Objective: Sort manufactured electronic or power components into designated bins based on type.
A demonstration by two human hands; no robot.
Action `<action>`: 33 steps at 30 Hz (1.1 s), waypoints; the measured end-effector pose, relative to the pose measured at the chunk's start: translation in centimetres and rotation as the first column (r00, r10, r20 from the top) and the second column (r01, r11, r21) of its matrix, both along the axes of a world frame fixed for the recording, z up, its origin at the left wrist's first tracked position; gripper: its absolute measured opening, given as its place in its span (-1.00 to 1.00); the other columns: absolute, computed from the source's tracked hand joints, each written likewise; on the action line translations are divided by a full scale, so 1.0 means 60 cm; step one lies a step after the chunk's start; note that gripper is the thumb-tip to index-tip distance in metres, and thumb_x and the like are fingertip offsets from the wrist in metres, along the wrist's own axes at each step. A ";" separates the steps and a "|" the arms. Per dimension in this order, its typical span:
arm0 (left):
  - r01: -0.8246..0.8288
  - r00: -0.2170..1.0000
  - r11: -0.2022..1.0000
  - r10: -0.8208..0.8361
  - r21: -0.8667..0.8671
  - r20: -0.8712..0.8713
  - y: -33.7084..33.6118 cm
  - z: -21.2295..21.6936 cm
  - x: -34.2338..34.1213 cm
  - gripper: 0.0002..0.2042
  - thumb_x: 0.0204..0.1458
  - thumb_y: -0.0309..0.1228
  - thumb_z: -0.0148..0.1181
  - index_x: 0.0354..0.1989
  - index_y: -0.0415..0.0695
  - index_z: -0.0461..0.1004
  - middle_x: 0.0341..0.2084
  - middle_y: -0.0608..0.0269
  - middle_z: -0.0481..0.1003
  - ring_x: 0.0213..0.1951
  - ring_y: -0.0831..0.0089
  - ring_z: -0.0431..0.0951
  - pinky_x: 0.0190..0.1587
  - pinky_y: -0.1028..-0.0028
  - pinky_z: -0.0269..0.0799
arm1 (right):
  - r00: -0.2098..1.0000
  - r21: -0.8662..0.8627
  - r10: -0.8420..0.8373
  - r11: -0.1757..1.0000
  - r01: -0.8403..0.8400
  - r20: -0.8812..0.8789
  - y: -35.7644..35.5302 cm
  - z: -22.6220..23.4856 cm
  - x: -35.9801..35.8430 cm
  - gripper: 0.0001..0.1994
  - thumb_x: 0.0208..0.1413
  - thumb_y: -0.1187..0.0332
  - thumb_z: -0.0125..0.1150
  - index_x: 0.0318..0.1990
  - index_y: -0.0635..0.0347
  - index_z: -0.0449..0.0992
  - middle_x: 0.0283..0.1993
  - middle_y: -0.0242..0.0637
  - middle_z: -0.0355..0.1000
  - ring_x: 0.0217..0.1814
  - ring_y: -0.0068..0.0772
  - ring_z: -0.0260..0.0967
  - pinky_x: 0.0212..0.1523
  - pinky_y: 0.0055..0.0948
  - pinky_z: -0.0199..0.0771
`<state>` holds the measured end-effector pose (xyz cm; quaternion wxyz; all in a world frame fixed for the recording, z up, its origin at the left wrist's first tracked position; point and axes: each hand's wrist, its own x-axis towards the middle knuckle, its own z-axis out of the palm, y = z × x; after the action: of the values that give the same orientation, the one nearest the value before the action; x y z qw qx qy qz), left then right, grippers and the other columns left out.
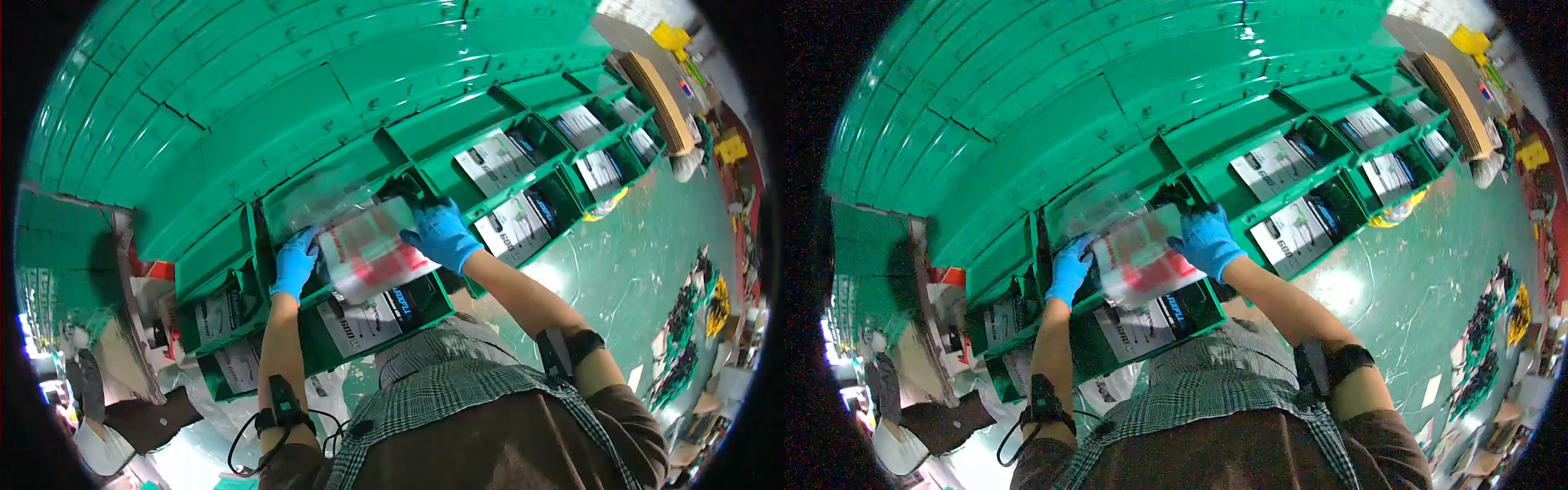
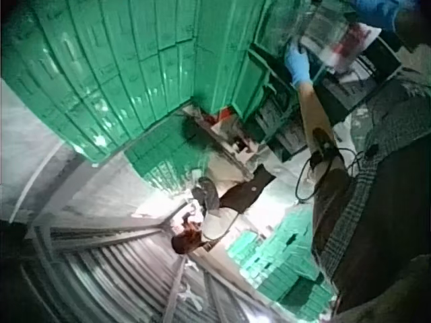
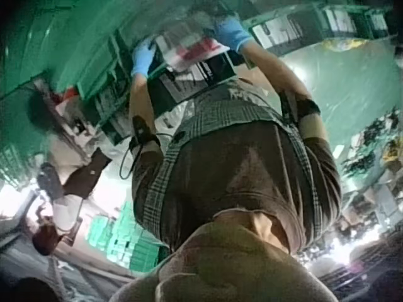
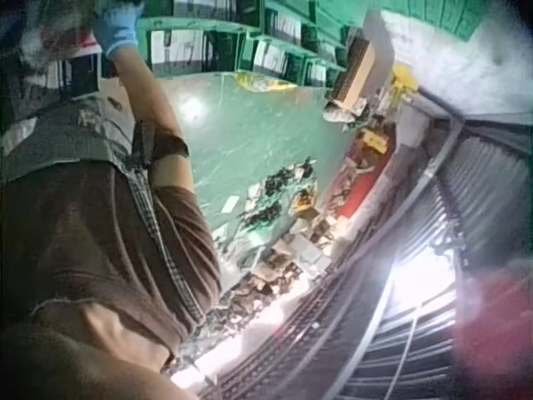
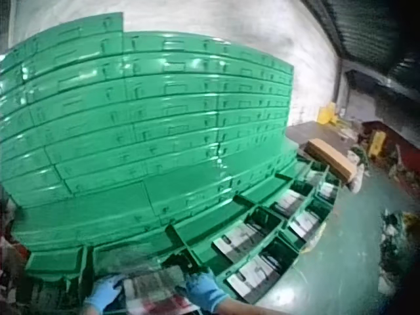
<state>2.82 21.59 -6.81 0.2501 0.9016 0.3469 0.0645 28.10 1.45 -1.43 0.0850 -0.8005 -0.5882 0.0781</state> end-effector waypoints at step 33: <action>-0.318 0.840 0.948 0.276 -0.012 -0.467 -0.030 0.124 0.007 -0.30 -0.21 0.08 0.21 0.04 -0.20 0.31 -0.03 0.00 0.39 -0.02 0.15 0.40 -0.05 0.24 0.33 | 0.979 0.195 0.000 0.980 0.040 -0.205 -0.182 0.013 -0.046 -0.38 -0.25 0.22 0.23 0.05 0.21 0.27 0.11 -0.10 0.18 0.17 -0.04 0.10 0.20 -0.08 0.00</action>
<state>3.24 19.78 0.65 0.1880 0.8143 0.5340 -0.1281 25.33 -9.50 -0.66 0.2247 -0.7817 -0.5731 0.1000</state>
